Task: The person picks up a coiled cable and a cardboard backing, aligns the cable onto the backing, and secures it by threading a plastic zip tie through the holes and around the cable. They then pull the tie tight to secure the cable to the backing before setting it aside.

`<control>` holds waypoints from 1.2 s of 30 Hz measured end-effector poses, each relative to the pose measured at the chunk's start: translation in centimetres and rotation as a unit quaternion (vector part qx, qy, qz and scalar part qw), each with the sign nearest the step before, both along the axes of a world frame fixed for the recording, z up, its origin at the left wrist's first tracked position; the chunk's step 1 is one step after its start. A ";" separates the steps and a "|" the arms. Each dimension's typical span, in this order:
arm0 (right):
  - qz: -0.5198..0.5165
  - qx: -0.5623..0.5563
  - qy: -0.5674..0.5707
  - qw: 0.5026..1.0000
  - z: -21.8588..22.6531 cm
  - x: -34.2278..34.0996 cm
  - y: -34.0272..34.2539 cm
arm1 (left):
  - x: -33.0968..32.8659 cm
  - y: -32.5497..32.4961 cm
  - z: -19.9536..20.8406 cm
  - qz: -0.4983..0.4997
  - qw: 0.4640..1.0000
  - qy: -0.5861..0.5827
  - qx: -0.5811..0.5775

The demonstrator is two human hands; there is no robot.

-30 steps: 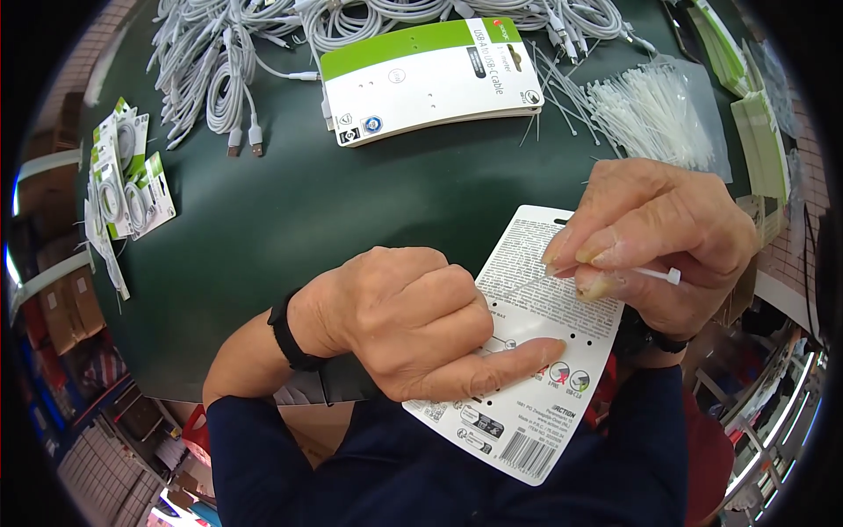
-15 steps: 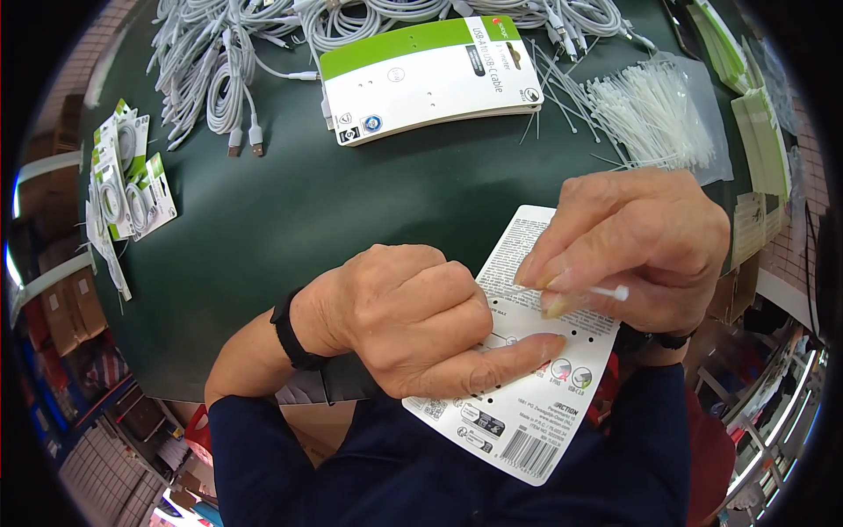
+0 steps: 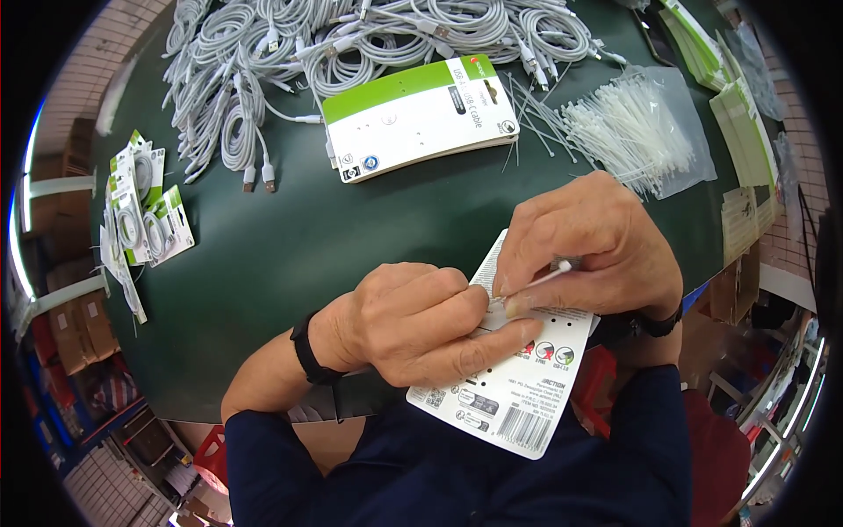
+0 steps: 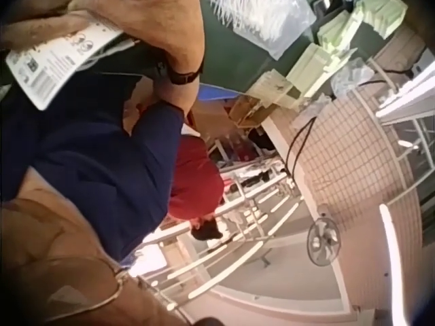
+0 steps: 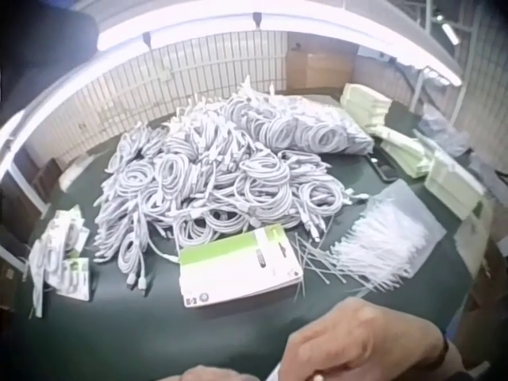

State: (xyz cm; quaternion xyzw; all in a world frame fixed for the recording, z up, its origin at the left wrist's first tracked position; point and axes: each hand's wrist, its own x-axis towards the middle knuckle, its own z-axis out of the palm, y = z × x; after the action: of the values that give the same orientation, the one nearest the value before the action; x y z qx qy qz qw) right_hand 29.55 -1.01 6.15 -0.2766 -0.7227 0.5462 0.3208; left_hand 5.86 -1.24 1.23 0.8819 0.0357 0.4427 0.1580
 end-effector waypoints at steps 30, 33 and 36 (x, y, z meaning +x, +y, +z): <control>-0.310 0.495 -0.183 0.791 -3.1 -3.6 0.5 | 4.5 3.8 0.5 0.142 0.707 -0.301 -0.624; -0.310 0.499 -0.192 0.786 -3.6 -3.6 0.6 | 4.9 3.7 -0.1 0.144 0.709 -0.315 -0.614; -0.312 0.502 -0.199 0.782 -3.8 -3.7 0.6 | 5.2 3.6 -0.4 0.140 0.707 -0.332 -0.609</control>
State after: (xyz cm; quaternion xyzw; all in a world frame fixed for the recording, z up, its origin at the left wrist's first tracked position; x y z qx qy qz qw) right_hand 25.84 -0.40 2.39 -0.3893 -0.8166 -0.0904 0.4165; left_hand 11.04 2.33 0.83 0.3750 0.3654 0.6062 0.5986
